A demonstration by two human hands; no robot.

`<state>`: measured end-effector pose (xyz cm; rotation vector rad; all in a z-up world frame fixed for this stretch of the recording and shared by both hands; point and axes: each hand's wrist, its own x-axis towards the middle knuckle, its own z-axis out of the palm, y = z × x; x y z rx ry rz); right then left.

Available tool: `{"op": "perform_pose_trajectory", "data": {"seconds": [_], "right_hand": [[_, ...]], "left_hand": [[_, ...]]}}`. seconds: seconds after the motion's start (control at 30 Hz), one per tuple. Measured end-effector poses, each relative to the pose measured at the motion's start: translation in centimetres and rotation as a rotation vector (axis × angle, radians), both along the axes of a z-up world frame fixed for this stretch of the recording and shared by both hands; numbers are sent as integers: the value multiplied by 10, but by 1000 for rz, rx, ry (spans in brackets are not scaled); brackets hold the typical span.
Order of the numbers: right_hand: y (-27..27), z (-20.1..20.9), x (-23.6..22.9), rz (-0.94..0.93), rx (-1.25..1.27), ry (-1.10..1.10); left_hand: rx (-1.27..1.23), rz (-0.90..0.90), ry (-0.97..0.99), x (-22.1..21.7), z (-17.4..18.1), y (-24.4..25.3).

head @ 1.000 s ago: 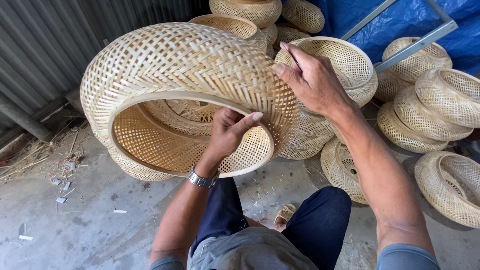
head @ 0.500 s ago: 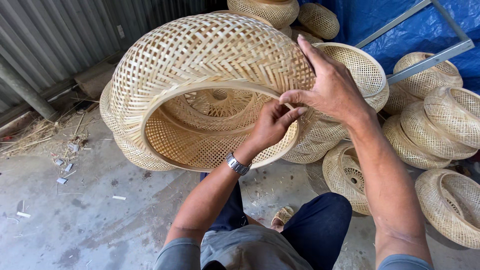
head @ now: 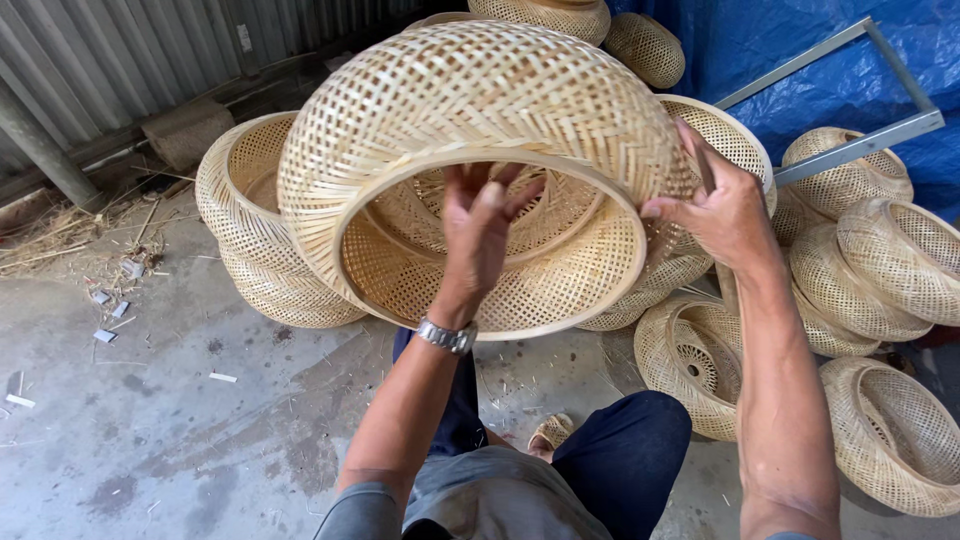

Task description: The person uses a wooden mallet to tap and smooth the rim and woven body of a large bamboo basket. They rotate the basket to work on different sections, including the interior base, ensuring the structure is even.

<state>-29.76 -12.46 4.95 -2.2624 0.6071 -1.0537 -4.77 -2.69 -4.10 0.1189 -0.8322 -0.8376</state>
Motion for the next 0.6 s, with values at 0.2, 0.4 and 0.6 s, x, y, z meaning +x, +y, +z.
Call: {"op": "perform_pose_trajectory", "data": {"seconds": [0.2, 0.4, 0.6], "right_hand": [[-13, -25, -30, 54, 68, -122], [-27, -50, -60, -87, 164, -150], [-32, -88, -83, -52, 265, -293]], "left_hand": [[25, -90, -17, 22, -18, 29], [-72, -241, 160, 30, -30, 33], [29, -404, 260, 14, -39, 18]]}}
